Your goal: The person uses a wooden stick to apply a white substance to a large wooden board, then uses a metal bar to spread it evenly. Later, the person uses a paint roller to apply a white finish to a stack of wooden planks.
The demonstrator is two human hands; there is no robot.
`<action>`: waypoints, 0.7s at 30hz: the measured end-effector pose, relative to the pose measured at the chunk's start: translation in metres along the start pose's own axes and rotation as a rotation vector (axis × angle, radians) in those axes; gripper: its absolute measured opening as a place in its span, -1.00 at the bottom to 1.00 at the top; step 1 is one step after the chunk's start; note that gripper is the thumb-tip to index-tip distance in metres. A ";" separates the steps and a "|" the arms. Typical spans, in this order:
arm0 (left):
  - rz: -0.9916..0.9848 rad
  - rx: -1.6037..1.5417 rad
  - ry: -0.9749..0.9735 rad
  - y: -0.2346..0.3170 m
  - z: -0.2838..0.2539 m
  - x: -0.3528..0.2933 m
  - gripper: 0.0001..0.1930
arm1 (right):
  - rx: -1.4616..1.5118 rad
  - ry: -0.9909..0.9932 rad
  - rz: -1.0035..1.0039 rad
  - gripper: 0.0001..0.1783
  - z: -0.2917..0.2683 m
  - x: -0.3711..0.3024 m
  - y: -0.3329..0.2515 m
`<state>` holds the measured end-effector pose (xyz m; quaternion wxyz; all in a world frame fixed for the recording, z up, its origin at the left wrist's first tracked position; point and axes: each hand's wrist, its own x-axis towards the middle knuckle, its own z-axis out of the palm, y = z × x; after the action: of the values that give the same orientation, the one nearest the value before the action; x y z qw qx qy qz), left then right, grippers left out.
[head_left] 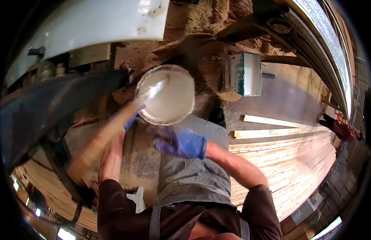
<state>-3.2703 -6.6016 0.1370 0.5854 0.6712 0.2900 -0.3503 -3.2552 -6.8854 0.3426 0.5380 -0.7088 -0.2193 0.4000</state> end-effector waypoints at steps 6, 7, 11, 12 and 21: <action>0.209 0.478 0.313 -0.126 -0.068 0.076 -0.64 | -0.640 0.605 0.678 -0.62 -0.066 -0.031 0.166; 0.227 0.415 0.289 -0.124 -0.060 0.073 -0.65 | -0.773 0.714 0.753 -0.57 -0.082 -0.023 0.189; 0.354 0.308 0.463 -0.112 -0.025 0.083 -0.66 | -1.297 0.835 0.409 -0.64 -0.131 0.009 0.312; -0.056 0.162 0.423 -0.076 -0.002 0.067 -0.58 | -1.305 0.726 0.527 -0.66 -0.138 0.001 0.340; 0.233 0.176 0.331 -0.154 -0.056 0.118 -0.52 | -0.456 0.925 0.252 -0.78 -0.055 -0.051 0.248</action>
<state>-3.3170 -6.5263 -0.0447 0.5054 0.7971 0.2708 -0.1894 -3.2703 -7.0357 0.1322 0.3584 -0.9311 0.0461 0.0493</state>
